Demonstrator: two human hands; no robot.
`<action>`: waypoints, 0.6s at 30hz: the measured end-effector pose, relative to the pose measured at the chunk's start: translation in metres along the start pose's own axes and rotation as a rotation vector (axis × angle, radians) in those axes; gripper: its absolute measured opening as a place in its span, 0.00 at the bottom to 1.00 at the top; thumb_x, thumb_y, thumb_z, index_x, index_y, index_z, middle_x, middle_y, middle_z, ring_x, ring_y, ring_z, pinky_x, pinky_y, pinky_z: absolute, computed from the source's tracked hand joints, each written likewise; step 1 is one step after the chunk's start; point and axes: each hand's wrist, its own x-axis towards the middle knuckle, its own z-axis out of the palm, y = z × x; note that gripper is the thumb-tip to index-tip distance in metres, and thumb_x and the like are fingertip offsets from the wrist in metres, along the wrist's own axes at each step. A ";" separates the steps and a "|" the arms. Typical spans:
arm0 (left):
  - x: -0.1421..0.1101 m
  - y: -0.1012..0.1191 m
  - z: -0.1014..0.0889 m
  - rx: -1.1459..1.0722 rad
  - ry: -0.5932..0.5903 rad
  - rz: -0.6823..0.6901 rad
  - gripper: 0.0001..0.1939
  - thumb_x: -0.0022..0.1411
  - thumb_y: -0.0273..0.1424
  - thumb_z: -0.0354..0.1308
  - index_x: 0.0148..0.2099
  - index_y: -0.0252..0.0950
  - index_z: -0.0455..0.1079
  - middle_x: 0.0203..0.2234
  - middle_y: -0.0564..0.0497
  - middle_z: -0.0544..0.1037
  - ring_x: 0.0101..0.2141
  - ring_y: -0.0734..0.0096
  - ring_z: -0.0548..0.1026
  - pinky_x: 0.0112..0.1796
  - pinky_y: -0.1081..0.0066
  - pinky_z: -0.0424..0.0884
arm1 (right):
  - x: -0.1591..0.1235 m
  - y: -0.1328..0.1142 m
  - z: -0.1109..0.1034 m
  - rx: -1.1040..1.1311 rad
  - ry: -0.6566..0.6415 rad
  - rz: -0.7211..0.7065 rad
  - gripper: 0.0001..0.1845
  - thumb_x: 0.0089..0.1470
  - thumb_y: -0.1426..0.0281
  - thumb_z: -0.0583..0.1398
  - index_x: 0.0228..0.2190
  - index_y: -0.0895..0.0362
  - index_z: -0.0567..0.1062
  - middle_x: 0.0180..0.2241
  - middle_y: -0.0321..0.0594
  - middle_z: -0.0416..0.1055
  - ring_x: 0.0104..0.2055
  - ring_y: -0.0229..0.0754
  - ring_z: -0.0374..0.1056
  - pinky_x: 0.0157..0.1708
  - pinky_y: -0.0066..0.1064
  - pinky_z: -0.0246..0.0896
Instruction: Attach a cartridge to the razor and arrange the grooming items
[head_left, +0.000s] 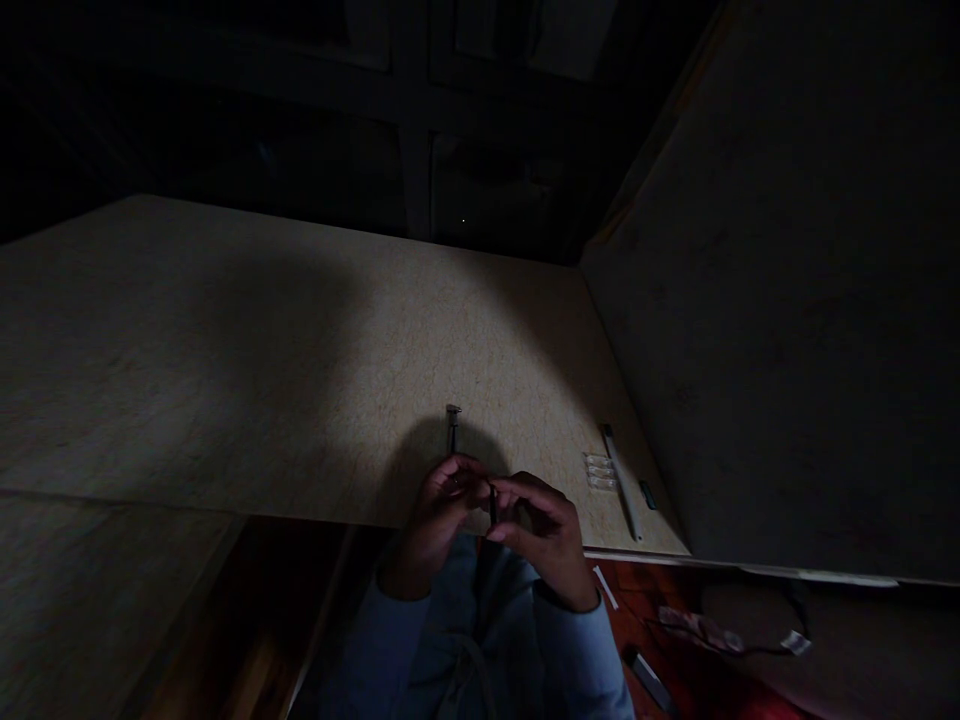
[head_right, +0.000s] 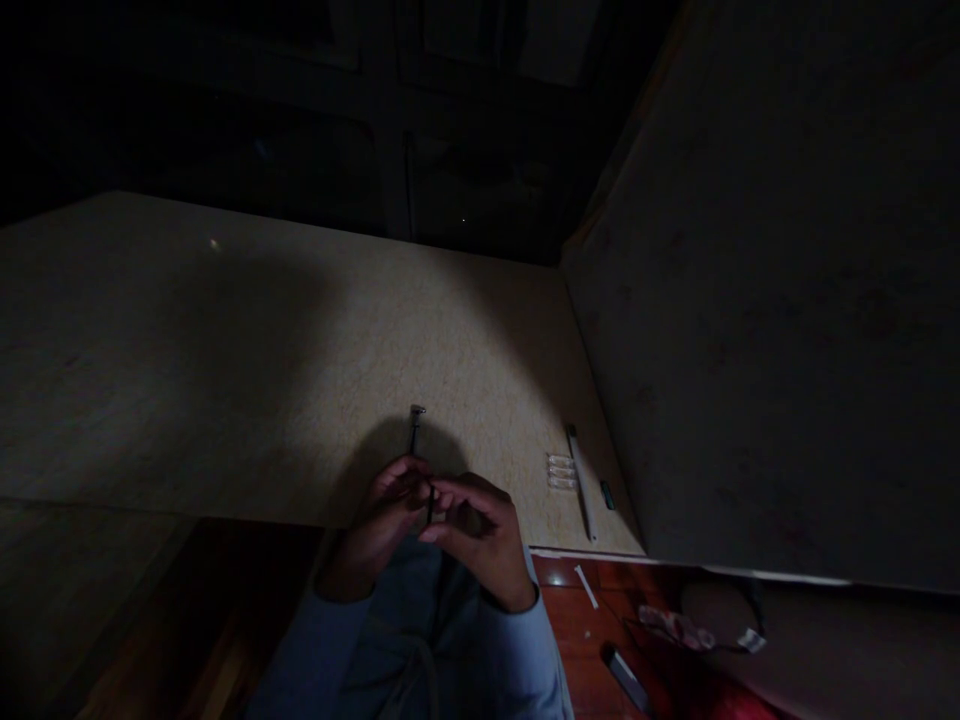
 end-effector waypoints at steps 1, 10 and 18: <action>-0.001 0.000 0.002 0.027 0.012 0.012 0.25 0.42 0.45 0.76 0.35 0.36 0.72 0.23 0.54 0.76 0.26 0.72 0.73 0.30 0.73 0.67 | 0.000 0.001 0.000 0.006 0.020 -0.001 0.20 0.45 0.63 0.75 0.42 0.49 0.85 0.27 0.36 0.75 0.30 0.41 0.70 0.33 0.32 0.68; 0.016 0.004 -0.014 0.933 0.454 0.506 0.11 0.62 0.41 0.62 0.39 0.39 0.76 0.35 0.45 0.80 0.38 0.59 0.76 0.42 0.64 0.69 | -0.007 0.022 -0.004 0.168 0.249 0.123 0.20 0.40 0.57 0.75 0.36 0.52 0.85 0.26 0.37 0.74 0.28 0.40 0.67 0.28 0.29 0.64; 0.051 0.018 -0.014 1.570 0.367 0.312 0.12 0.63 0.37 0.59 0.43 0.36 0.78 0.36 0.39 0.82 0.38 0.52 0.78 0.38 0.62 0.68 | -0.011 0.038 -0.009 0.178 0.399 0.146 0.21 0.43 0.57 0.72 0.38 0.54 0.84 0.31 0.41 0.79 0.30 0.43 0.71 0.32 0.33 0.66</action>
